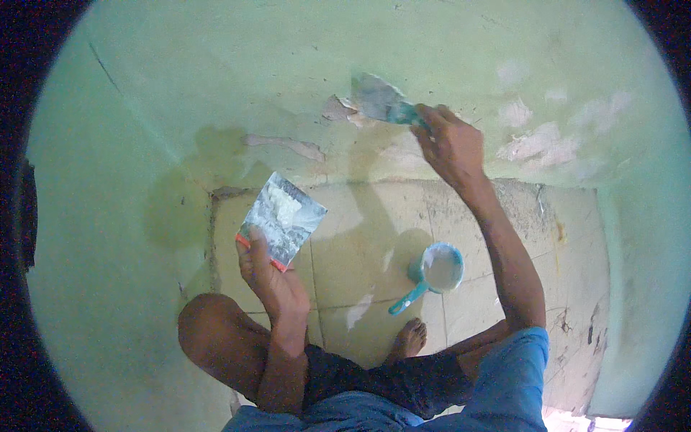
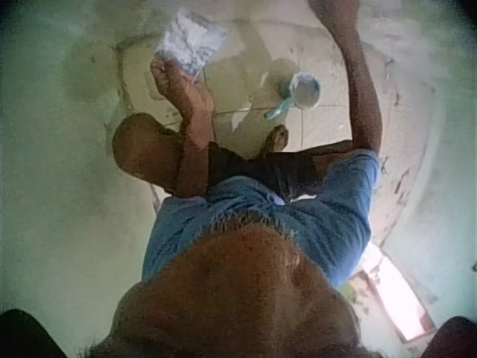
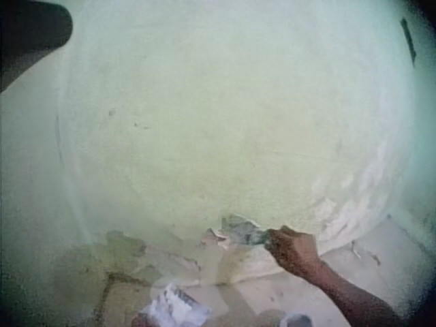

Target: The person applies plaster from a bucket onto a wall using putty knives, scraping and smoothing the material over damaged sections.

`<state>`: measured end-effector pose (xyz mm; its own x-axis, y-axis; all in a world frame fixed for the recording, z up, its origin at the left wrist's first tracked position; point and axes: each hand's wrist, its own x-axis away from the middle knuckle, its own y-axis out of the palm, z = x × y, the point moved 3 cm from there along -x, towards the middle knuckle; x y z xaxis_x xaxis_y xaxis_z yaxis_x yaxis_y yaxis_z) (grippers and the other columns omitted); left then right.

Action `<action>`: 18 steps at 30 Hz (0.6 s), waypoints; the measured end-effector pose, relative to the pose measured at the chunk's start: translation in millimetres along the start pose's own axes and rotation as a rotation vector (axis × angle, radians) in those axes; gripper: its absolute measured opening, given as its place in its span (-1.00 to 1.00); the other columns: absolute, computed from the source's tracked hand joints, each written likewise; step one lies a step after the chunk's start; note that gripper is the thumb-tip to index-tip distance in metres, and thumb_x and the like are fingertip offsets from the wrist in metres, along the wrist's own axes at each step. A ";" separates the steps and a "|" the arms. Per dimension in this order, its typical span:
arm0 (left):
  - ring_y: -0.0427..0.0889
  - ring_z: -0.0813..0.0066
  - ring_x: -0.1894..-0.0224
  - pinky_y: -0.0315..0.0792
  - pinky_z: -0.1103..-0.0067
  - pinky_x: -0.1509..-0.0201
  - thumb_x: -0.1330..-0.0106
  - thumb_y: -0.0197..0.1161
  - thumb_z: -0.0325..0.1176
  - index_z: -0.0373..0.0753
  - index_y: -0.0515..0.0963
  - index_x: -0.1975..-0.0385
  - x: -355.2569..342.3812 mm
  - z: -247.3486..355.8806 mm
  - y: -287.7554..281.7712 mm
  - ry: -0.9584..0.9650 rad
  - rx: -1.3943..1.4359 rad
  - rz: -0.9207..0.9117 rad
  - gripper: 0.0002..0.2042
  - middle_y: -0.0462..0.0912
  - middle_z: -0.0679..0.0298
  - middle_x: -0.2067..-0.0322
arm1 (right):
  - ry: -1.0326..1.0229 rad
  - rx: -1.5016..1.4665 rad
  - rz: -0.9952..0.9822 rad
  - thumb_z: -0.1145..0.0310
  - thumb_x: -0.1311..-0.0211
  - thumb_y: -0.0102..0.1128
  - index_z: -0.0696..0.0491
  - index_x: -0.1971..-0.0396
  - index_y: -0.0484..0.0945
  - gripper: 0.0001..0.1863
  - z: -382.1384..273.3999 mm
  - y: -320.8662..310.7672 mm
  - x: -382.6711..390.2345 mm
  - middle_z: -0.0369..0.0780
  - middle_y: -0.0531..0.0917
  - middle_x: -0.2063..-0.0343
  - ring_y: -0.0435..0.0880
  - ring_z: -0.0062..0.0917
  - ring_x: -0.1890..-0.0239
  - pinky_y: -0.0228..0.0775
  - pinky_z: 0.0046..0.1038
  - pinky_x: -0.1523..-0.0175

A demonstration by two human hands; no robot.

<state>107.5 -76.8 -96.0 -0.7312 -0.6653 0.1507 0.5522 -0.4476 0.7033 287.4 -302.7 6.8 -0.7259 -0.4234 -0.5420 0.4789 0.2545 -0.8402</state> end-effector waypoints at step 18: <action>0.45 0.67 0.23 0.35 0.63 0.10 -0.41 0.13 -0.26 -0.25 0.35 0.15 -26.3 -18.6 1.8 0.032 -0.235 -0.051 -0.79 0.51 0.31 0.24 | 0.726 -0.804 -0.235 0.16 -0.26 0.13 0.13 -0.04 0.51 -0.55 26.7 20.5 84.0 -0.30 0.55 0.52 0.49 -0.62 0.54 0.35 -0.52 0.44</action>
<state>135.1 -71.3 -111.6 -0.7493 -0.6554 0.0946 0.5958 -0.6050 0.5282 249.4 -356.3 -55.4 -0.9996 0.0077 -0.0285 0.0221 0.8361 -0.5481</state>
